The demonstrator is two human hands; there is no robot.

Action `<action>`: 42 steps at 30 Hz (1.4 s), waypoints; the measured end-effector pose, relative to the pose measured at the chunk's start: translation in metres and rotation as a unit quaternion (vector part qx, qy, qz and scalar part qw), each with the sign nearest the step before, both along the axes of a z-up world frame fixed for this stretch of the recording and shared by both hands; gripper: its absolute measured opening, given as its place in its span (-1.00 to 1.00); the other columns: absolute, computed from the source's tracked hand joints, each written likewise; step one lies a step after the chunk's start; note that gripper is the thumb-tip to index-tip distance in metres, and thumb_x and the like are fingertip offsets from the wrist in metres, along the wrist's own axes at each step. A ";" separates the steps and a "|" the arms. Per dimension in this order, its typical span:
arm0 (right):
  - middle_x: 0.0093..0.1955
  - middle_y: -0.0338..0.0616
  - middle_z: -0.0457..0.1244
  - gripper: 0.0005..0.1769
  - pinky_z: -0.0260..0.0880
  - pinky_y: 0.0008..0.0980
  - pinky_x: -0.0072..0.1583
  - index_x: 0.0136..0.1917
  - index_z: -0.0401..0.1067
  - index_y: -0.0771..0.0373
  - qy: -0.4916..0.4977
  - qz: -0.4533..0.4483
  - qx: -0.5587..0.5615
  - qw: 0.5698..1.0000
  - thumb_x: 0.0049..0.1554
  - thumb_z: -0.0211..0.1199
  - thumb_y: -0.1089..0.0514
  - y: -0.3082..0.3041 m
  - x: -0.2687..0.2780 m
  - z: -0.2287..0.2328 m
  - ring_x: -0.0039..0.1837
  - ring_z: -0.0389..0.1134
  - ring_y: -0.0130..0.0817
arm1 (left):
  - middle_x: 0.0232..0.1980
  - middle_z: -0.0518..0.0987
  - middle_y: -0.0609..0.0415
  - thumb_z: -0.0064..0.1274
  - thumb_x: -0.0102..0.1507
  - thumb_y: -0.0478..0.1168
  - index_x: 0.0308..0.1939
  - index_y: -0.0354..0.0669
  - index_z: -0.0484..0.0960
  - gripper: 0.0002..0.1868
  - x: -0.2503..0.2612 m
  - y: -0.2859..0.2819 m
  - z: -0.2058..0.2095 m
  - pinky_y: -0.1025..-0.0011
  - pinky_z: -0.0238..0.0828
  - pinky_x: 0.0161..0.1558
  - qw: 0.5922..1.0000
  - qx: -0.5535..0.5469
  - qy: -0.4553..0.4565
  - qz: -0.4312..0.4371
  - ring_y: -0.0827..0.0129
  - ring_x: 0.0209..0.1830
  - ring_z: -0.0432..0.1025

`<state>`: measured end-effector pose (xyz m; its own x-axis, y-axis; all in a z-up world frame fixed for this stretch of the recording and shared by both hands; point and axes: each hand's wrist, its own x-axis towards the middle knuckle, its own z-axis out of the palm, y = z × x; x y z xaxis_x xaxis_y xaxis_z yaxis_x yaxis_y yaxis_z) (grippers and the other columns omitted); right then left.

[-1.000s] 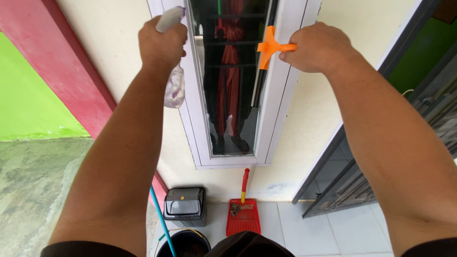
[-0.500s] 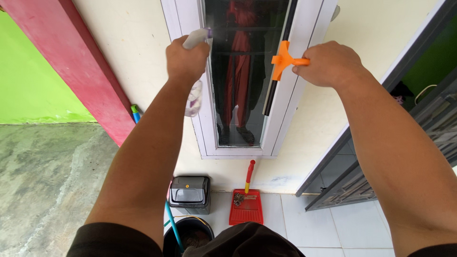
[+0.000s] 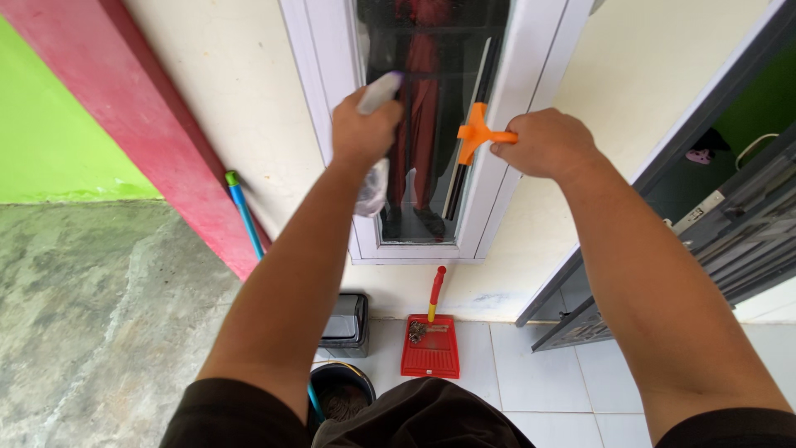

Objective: The person cleans a narrow window pane by spraying it with a purple liquid from a spray bottle and wiping it down using a squeegee.

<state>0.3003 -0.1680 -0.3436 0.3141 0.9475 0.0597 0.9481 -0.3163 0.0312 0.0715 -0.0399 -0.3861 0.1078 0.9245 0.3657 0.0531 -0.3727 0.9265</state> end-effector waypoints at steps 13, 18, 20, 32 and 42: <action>-0.16 -0.13 0.41 -0.57 0.42 -0.19 0.01 0.02 0.57 0.09 0.034 0.008 -0.024 0.999 0.20 0.20 -0.26 -0.007 -0.010 -0.054 -0.07 0.45 -0.19 | -0.44 0.59 0.08 0.11 0.11 -0.21 -0.21 -0.25 0.69 -0.76 -0.013 0.003 -0.072 0.46 0.39 -0.42 0.998 0.022 -0.057 0.028 0.50 -0.50 0.45; -0.19 -0.19 0.42 -0.58 0.44 -0.24 -0.02 0.03 0.56 0.09 0.054 -0.005 -0.058 0.997 0.22 0.17 -0.25 -0.005 -0.017 -0.076 -0.11 0.46 -0.26 | -0.43 0.63 -0.01 0.08 0.16 -0.15 -0.28 -0.24 0.69 -0.77 0.020 -0.019 -0.087 0.33 0.48 -0.26 0.996 0.060 0.016 0.062 0.31 -0.43 0.53; -0.20 -0.19 0.41 -0.55 0.45 -0.24 -0.02 0.03 0.56 0.09 0.049 -0.019 -0.071 0.996 0.22 0.16 -0.28 -0.006 -0.016 -0.082 -0.12 0.46 -0.27 | -0.43 0.63 0.00 0.08 0.14 -0.13 -0.26 -0.22 0.68 -0.75 0.008 -0.014 -0.088 0.30 0.49 -0.27 0.993 0.072 0.033 0.085 0.32 -0.43 0.54; -0.19 -0.17 0.42 -0.53 0.46 -0.22 -0.01 0.05 0.57 0.10 0.084 -0.018 -0.077 0.993 0.20 0.16 -0.28 -0.020 -0.004 -0.130 -0.11 0.46 -0.22 | -0.41 0.65 0.06 0.03 0.10 -0.19 -0.23 -0.24 0.69 -0.74 -0.078 -0.024 -0.157 0.39 0.48 -0.27 0.991 0.021 0.057 0.122 0.33 -0.41 0.55; -0.22 -0.17 0.42 -0.53 0.45 -0.23 -0.01 0.05 0.57 0.10 0.123 -0.023 -0.105 0.987 0.21 0.15 -0.29 -0.020 -0.011 -0.166 -0.13 0.45 -0.24 | -0.43 0.62 0.04 0.11 0.13 -0.22 -0.22 -0.25 0.70 -0.78 -0.012 -0.051 -0.183 0.40 0.45 -0.31 0.991 0.032 0.107 0.070 0.39 -0.45 0.51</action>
<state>0.2892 -0.1882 -0.5097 0.3372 0.9154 -0.2200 0.9200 -0.3699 -0.1291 0.0593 -0.0912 -0.5696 0.0627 0.9112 0.4072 0.3017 -0.4063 0.8625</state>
